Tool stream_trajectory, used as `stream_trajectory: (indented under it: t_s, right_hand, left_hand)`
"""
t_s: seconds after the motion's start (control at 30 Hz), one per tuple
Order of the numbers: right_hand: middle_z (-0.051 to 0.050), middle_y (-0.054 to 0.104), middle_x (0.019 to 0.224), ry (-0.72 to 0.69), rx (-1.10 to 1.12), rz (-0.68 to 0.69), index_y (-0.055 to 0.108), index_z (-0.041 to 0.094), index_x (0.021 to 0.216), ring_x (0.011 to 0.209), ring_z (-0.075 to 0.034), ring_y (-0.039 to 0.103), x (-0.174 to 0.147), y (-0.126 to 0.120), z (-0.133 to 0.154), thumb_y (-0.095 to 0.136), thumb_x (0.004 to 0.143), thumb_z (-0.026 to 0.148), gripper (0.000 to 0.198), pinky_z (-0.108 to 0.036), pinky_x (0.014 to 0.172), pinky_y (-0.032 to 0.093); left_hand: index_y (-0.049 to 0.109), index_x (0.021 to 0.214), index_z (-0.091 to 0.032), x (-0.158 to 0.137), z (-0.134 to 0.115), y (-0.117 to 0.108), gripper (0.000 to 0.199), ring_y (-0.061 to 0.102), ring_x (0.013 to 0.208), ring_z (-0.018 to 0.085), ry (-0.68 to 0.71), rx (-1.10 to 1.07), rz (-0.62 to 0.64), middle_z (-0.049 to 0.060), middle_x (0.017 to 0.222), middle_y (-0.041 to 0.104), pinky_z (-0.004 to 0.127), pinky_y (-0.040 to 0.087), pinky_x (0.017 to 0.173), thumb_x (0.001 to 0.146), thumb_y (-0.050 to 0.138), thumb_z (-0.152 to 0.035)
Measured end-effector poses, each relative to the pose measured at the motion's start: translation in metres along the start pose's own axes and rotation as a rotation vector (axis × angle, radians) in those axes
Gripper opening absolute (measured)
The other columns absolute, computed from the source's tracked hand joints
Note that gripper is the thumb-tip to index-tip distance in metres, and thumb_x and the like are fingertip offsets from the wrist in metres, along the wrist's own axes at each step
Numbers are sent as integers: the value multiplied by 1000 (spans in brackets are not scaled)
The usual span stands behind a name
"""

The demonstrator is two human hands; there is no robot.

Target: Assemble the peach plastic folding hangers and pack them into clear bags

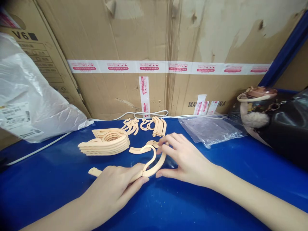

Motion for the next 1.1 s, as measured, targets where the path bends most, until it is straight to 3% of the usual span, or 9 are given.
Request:
stream_trajectory:
  t_s: [0.07,0.13,0.3,0.4,0.53,0.67,0.8,0.97,1.1]
  right_hand:
    - [-14,56,120,34,1,-10,55,19,120,109,-28,51,-1,0,2,60,85,55,51,-41,86,43]
    - [-10,61,106,63,19,44,52,20,125,96,-24,56,-3,0,6,53,91,50,45,-37,79,43]
    - [-3,65,89,62,134,130,63,22,107,81,-17,57,-3,1,18,40,101,38,29,-32,74,39]
    - [-4,62,85,134,97,93,63,19,90,79,-17,54,-2,2,14,43,99,38,28,-30,71,41]
    - [-4,60,84,156,4,110,60,20,89,80,-18,54,-3,3,-1,47,96,24,15,-29,68,43]
    - [-3,59,89,161,-40,179,56,21,93,78,-16,56,-4,0,-13,46,90,10,15,-27,67,44]
    - [-2,59,87,223,-101,246,50,21,92,72,-16,57,-5,-7,-19,47,88,10,12,-26,62,43]
    - [-4,61,88,269,-157,285,50,21,97,76,-18,61,-8,-10,-28,45,92,13,10,-27,63,45]
    - [-5,61,86,281,-266,291,53,17,100,71,-19,60,-9,-10,-32,44,93,12,12,-29,61,45]
  left_hand:
    - [59,93,-21,0,3,2,32,63,55,22,-4,15,-47,3,64,66,27,19,48,100,35,-40]
    - [59,90,-20,-1,3,2,33,63,54,23,6,18,-85,3,63,67,27,19,48,100,36,-40]
    - [59,103,-18,-3,-5,3,26,66,60,22,145,21,-66,5,75,71,27,26,49,100,39,-35]
    - [59,97,-16,-4,-10,6,22,65,65,22,276,125,-41,6,76,69,28,31,51,99,43,-29]
    - [59,90,-15,-4,-11,8,20,61,73,23,378,209,-107,7,81,65,30,39,56,97,42,-23]
    - [58,88,-16,-1,-3,8,16,59,84,24,364,169,-195,7,89,63,32,47,65,95,44,-19]
    - [58,106,-19,2,8,10,16,51,119,26,316,23,-288,9,125,55,41,47,95,96,45,-20]
    - [25,148,-17,6,14,12,61,27,142,31,181,53,-210,15,155,28,53,35,110,97,45,-44]
    - [28,148,-11,7,13,12,67,36,138,32,110,96,-177,17,152,34,53,40,107,97,42,-52]
Point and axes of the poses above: each hand's wrist, its own x-axis towards the middle knuckle, its own y-axis out of the palm, z = x × y, the point moved 1 cm from there along x, towards the middle knuckle
